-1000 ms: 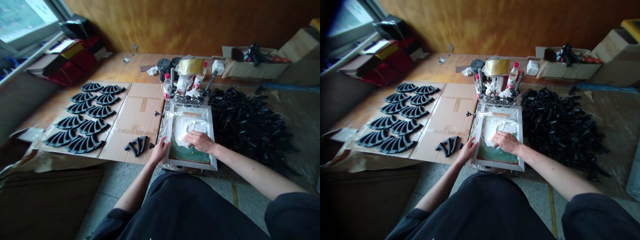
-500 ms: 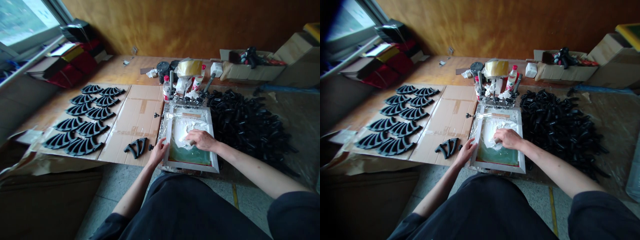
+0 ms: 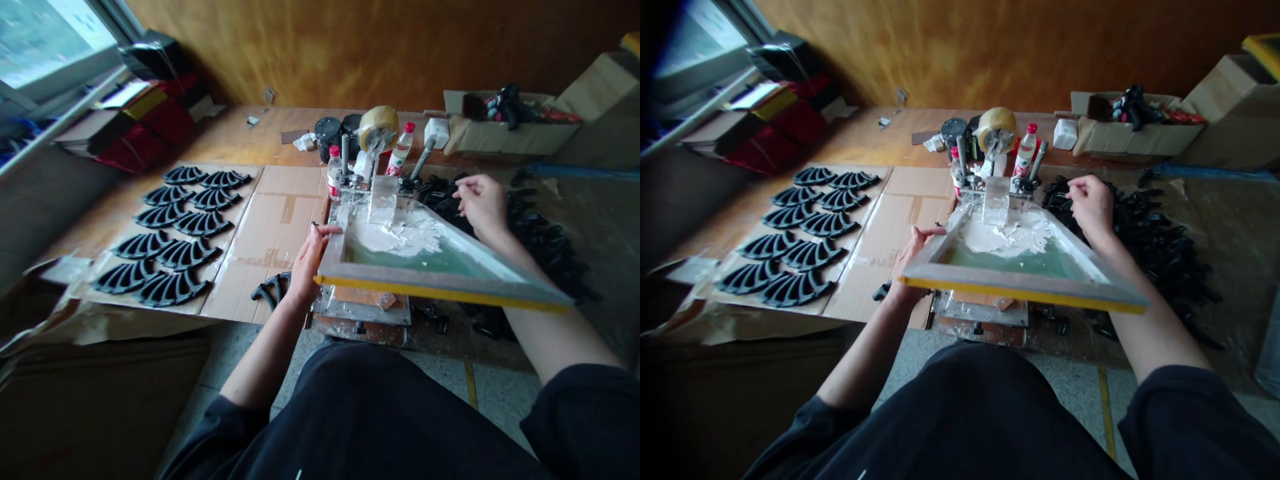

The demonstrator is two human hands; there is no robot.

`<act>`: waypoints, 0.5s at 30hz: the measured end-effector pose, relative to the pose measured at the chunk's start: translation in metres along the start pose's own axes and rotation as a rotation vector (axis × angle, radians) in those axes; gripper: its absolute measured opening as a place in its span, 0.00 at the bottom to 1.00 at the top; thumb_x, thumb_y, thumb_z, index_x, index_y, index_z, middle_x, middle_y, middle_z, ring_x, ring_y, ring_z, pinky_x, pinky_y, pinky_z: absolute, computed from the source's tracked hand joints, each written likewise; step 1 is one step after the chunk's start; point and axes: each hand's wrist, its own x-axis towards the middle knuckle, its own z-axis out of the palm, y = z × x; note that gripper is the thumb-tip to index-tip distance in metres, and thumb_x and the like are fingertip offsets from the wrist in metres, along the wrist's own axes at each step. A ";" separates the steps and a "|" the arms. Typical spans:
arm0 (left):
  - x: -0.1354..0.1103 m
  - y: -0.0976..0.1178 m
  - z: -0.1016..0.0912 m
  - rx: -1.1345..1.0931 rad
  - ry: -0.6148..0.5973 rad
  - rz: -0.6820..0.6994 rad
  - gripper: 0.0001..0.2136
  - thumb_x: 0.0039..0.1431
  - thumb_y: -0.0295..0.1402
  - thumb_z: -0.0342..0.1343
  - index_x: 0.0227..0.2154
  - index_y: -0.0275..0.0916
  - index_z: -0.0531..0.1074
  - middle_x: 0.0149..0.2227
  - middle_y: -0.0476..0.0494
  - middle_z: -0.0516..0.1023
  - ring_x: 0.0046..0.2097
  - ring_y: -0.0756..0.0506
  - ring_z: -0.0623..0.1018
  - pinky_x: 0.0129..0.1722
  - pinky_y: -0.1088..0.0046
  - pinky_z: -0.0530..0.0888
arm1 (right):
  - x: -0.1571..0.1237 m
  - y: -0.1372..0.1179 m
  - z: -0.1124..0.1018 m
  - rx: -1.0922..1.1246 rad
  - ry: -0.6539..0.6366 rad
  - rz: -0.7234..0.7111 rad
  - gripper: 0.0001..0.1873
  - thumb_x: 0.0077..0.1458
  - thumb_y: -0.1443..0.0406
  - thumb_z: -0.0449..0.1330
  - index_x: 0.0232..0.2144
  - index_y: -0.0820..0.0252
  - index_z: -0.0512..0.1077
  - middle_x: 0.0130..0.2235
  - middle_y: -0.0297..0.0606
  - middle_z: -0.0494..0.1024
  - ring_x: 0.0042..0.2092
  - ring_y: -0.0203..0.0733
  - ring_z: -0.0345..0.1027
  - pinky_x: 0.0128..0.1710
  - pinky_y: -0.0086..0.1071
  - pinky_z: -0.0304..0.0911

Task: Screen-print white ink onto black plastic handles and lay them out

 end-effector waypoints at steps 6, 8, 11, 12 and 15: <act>0.032 0.013 0.018 -0.154 -0.014 0.146 0.24 0.64 0.52 0.42 0.57 0.46 0.62 0.47 0.42 0.77 0.45 0.47 0.76 0.40 0.71 0.74 | -0.096 0.016 0.070 -0.015 -0.392 0.076 0.15 0.56 0.54 0.58 0.31 0.61 0.72 0.34 0.41 0.76 0.33 0.40 0.69 0.36 0.34 0.63; 0.022 -0.012 0.017 -0.166 -0.006 0.023 0.26 0.62 0.54 0.44 0.54 0.42 0.65 0.46 0.39 0.78 0.44 0.46 0.77 0.38 0.72 0.74 | -0.126 -0.001 0.095 -0.180 -0.479 -0.119 0.12 0.53 0.56 0.61 0.29 0.60 0.71 0.38 0.43 0.75 0.42 0.45 0.68 0.43 0.36 0.62; -0.010 -0.066 0.017 -0.121 -0.170 -0.441 0.28 0.57 0.54 0.50 0.48 0.34 0.70 0.45 0.31 0.78 0.42 0.42 0.79 0.34 0.71 0.74 | -0.154 -0.032 0.112 -0.346 -0.495 -0.149 0.06 0.57 0.63 0.58 0.32 0.61 0.68 0.36 0.46 0.75 0.42 0.47 0.67 0.43 0.37 0.61; -0.022 -0.083 0.019 -0.119 -0.204 -0.581 0.28 0.57 0.54 0.51 0.50 0.35 0.69 0.48 0.30 0.77 0.43 0.41 0.79 0.34 0.69 0.75 | -0.161 -0.043 0.113 -0.341 -0.485 -0.126 0.05 0.59 0.64 0.56 0.34 0.61 0.68 0.35 0.46 0.75 0.41 0.47 0.68 0.41 0.36 0.61; -0.047 -0.118 0.023 -0.209 -0.146 -0.655 0.26 0.59 0.54 0.49 0.50 0.39 0.68 0.51 0.34 0.76 0.47 0.41 0.78 0.38 0.66 0.76 | -0.180 -0.072 0.112 -0.174 -0.473 -0.253 0.04 0.60 0.65 0.55 0.34 0.60 0.67 0.34 0.43 0.74 0.40 0.45 0.67 0.39 0.35 0.61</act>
